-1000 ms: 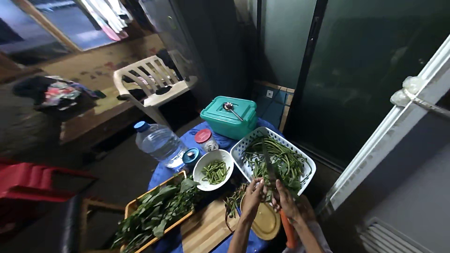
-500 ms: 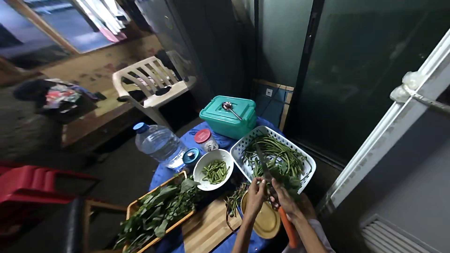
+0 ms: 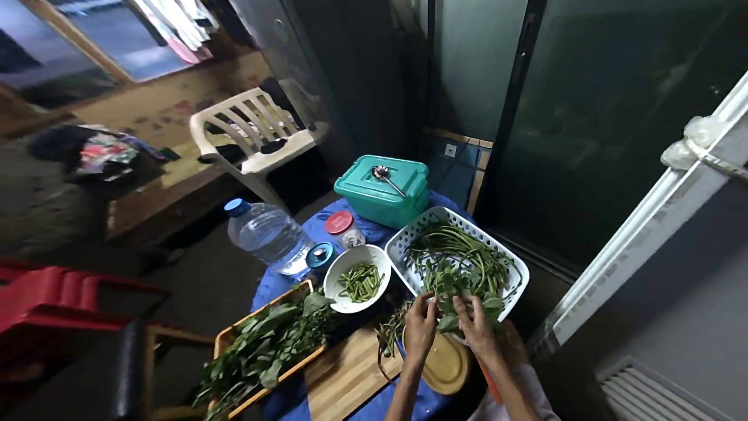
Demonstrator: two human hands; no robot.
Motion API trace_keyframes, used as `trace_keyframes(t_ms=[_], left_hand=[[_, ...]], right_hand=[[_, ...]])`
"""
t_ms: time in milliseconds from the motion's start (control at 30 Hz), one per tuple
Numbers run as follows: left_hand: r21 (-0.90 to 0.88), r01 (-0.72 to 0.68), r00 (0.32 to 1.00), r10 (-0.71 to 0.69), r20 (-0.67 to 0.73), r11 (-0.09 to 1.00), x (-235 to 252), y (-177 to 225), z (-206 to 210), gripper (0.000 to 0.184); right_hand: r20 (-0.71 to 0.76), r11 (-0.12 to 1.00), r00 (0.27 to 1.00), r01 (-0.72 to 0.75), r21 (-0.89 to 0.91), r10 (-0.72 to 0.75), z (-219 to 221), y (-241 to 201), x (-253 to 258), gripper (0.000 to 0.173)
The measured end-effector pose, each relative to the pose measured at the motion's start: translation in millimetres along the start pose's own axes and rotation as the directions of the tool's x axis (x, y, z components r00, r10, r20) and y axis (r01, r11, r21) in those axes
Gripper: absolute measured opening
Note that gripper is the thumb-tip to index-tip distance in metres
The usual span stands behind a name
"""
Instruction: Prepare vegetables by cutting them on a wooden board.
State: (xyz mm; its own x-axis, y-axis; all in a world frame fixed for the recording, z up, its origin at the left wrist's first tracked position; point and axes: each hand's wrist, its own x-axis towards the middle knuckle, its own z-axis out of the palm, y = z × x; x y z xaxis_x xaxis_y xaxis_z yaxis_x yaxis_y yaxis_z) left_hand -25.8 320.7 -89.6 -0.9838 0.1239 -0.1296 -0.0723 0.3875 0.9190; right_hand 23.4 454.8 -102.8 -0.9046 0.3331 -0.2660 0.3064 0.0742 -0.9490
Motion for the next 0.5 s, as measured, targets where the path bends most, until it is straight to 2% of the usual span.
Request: trace_keyframes(t_ms=[100,167,233,300,400,500], left_hand=[[0.092,-0.048,0.999,0.048,-0.002,0.995,0,-1,-2,0.026],[0.157,-0.078,0.997,0.073,0.034,0.984,-2,2,-3,0.026],[0.207,-0.128,0.99,0.113,0.084,0.97,-6,7,-4,0.025],[0.22,-0.168,0.982,0.144,0.122,0.961,-9,12,-6,0.025],[0.172,-0.184,0.976,0.16,0.148,0.968,-11,16,-10,0.024],[0.142,-0.153,0.977,0.128,0.171,0.978,-12,16,-13,0.024]], right_hand=[[0.005,0.998,0.999,0.036,0.057,-0.036,-4,-2,-2,0.05],[0.107,0.98,0.991,0.063,0.187,-0.084,-6,-6,-2,0.051],[0.216,0.962,0.973,0.025,0.27,-0.086,-7,-8,4,0.054],[0.284,0.974,0.956,0.01,0.226,-0.076,-8,-9,12,0.058],[0.299,0.985,0.95,0.045,0.166,-0.094,-7,-11,21,0.055],[0.293,0.984,0.953,0.021,0.176,-0.072,-6,-13,25,0.051]])
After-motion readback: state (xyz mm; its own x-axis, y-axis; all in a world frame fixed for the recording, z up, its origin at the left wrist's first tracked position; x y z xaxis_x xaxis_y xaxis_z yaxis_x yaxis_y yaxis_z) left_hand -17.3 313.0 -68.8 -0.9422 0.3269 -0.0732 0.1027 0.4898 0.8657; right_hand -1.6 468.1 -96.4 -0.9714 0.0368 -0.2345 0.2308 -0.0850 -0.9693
